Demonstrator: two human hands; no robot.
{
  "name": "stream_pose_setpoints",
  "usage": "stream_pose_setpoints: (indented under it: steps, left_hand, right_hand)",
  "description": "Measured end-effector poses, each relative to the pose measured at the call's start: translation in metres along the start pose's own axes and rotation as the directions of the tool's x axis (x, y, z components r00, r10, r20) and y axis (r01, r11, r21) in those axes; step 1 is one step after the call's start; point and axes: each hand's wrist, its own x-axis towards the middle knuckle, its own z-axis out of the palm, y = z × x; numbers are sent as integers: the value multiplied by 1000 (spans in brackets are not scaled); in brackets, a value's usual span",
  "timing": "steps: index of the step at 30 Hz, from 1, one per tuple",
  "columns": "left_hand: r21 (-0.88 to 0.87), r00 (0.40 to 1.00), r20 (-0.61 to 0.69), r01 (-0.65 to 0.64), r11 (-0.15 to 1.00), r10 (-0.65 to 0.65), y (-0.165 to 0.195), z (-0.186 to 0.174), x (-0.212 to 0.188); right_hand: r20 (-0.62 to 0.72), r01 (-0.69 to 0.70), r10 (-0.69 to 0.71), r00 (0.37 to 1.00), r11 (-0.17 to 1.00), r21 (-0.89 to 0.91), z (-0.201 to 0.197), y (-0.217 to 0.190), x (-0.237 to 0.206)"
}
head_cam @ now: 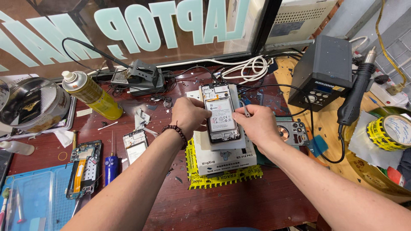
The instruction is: The person reassembles a disassembled Samsung smartphone by connecting internal ribbon cables and placing the motherboard into the chassis. The person uses a metal spudger to lift connectors and carefully aligns components before seating them.
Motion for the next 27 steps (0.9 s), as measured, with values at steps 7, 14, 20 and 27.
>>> stream_pose_setpoints:
  steps: [7, 14, 20, 27]
  left_hand:
    - [-8, 997, -82, -3, 1000, 2, -3, 4, -5]
    - [68, 995, -92, -39, 997, 45, -3, 5, -6]
    - [77, 998, -29, -50, 996, 53, -8, 4, 2]
    - [8, 998, 51, -31, 999, 31, -13, 4, 10]
  right_hand:
    - [41, -28, 29, 999, 999, -23, -3, -5, 2]
    - [93, -11, 6, 996, 999, 53, -5, 5, 12]
    - [322, -215, 131, 938, 946, 241, -29, 13, 4]
    - [268, -84, 59, 962, 993, 84, -24, 7, -15]
